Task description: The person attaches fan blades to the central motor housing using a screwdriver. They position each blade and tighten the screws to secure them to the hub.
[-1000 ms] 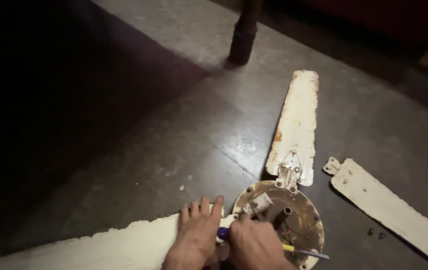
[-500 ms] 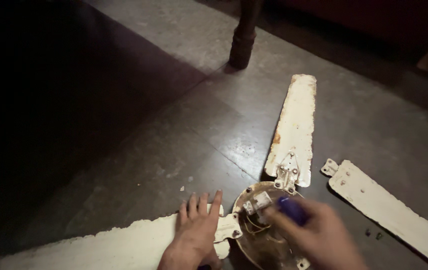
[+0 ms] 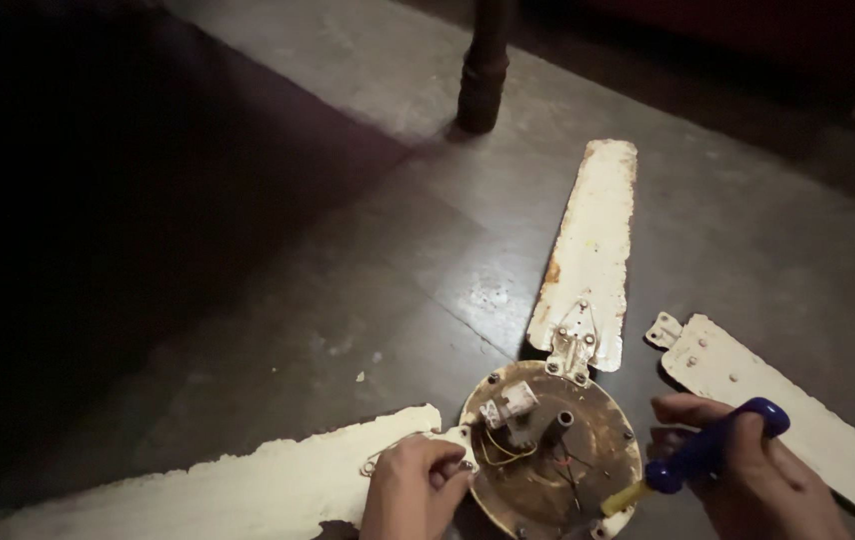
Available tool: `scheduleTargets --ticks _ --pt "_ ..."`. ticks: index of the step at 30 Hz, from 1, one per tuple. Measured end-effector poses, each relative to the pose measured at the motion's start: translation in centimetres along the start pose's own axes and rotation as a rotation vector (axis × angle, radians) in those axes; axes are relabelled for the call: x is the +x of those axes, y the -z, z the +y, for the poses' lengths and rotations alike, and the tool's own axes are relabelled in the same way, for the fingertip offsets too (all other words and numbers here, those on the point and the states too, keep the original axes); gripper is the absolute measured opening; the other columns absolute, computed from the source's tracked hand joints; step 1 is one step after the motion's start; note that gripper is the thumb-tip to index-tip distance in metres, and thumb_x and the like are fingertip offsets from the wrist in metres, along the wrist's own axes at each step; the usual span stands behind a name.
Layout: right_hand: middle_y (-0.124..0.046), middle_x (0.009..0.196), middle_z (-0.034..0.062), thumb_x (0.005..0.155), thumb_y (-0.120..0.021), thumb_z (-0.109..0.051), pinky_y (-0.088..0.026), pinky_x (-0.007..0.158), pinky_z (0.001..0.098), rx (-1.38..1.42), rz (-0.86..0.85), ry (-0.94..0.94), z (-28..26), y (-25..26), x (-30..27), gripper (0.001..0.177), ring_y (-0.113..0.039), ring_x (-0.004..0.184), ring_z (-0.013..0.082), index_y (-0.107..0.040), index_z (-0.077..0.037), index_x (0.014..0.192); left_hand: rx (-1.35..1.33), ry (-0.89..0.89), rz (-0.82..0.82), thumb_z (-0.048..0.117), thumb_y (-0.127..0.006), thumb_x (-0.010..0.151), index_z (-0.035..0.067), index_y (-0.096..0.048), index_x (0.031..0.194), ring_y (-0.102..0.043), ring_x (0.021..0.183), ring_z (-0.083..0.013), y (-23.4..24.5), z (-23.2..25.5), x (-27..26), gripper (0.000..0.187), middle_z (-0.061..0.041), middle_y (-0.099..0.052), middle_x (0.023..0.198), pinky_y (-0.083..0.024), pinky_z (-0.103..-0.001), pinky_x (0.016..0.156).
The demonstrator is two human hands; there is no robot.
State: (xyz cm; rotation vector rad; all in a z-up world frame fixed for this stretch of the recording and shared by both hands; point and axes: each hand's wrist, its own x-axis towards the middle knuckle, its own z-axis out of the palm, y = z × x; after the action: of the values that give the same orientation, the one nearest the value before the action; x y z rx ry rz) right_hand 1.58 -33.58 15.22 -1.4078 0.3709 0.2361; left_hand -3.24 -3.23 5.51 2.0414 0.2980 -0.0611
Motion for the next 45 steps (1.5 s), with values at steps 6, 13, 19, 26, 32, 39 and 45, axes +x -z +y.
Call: scheduleTargets --ticks 6,13,19,26,32,39,45 --pt "-0.072 0.123 0.0184 0.098 -0.038 -0.061 -0.041 0.11 0.0469 -0.335 0.163 0.084 0.0 -0.9 -1.0 0.076 -0.062 0.119 0.0282 -0.066 0.008 0.118 0.022 0.001 -0.015 0.013 -0.086 0.07 0.009 -0.082 0.09 -0.076 0.069 -0.0224 -0.1 0.1 0.6 0.021 -0.011 -0.076 0.077 -0.06 -0.034 0.067" --pt "-0.074 0.095 0.0141 0.111 -0.038 -0.055 -0.052 0.076 0.0377 -0.602 0.296 0.345 2.5 -0.8 -1.4 0.064 -0.07 0.076 0.0234 -0.07 0.0 0.102 -0.074 -0.136 0.02 0.006 -0.085 0.07 0.006 -0.081 0.091 -0.076 0.072 -0.0245 -0.7 -0.1 0.2 0.022 -0.013 -0.073 0.079 -0.061 -0.034 0.064" --pt "-0.059 0.074 0.0168 0.111 -0.05 -0.045 -0.039 0.05 0.0378 -0.645 0.394 0.286 4.6 -1.6 -1.4 0.051 -0.053 0.053 0.0247 -0.073 0.0 0.101 -0.031 -0.032 -0.025 0.002 -0.085 0.069 0.008 -0.082 0.095 -0.073 0.067 -0.0205 -0.8 0.1 0.5 0.027 -0.012 -0.073 0.077 -0.058 -0.031 0.065" --pt "-0.071 0.089 0.0169 0.098 -0.067 -0.027 -0.063 0.065 0.0385 -0.423 -0.02 0.265 4.6 -1.9 -0.2 0.031 -0.068 0.076 0.0251 -0.073 -0.004 0.117 -0.117 0.211 -0.032 0.001 -0.084 0.07 0.008 -0.083 0.091 -0.073 0.064 -0.0121 -0.8 0.7 0.7 0.023 -0.007 -0.078 0.072 -0.059 -0.028 0.065" --pt "-0.081 0.104 0.0125 0.089 -0.077 -0.018 -0.06 0.091 0.0387 -0.561 -0.095 0.26 5.5 -4.1 -0.8 0.028 -0.078 0.102 0.0244 -0.076 -0.007 0.115 -0.116 0.267 -0.028 0.0 -0.083 0.068 0.008 -0.084 0.092 -0.073 0.063 -0.0109 -0.5 1.2 1.0 0.025 -0.005 -0.079 0.071 -0.06 -0.026 0.065" --pt "-0.081 0.097 0.0108 0.081 -0.079 -0.02 -0.063 0.092 0.0361 -0.667 -0.003 0.244 4.1 -5.9 -0.9 0.033 -0.083 0.098 0.0187 -0.08 -0.008 0.112 -0.072 0.284 -0.056 0.002 -0.085 0.067 0.007 -0.083 0.086 -0.075 0.065 -0.0115 0.5 2.2 0.9 0.02 -0.006 -0.08 0.073 -0.061 -0.026 0.067" --pt "-0.08 0.102 0.0119 0.088 -0.076 -0.018 -0.061 0.088 0.0371 -0.593 -0.036 0.395 4.1 -6.0 -1.6 0.026 -0.079 0.098 0.022 -0.077 -0.006 0.111 -0.072 0.279 -0.071 0.004 -0.084 0.068 0.008 -0.084 0.087 -0.075 0.065 -0.0114 0.9 2.9 0.9 0.02 -0.006 -0.08 0.073 -0.061 -0.026 0.067"
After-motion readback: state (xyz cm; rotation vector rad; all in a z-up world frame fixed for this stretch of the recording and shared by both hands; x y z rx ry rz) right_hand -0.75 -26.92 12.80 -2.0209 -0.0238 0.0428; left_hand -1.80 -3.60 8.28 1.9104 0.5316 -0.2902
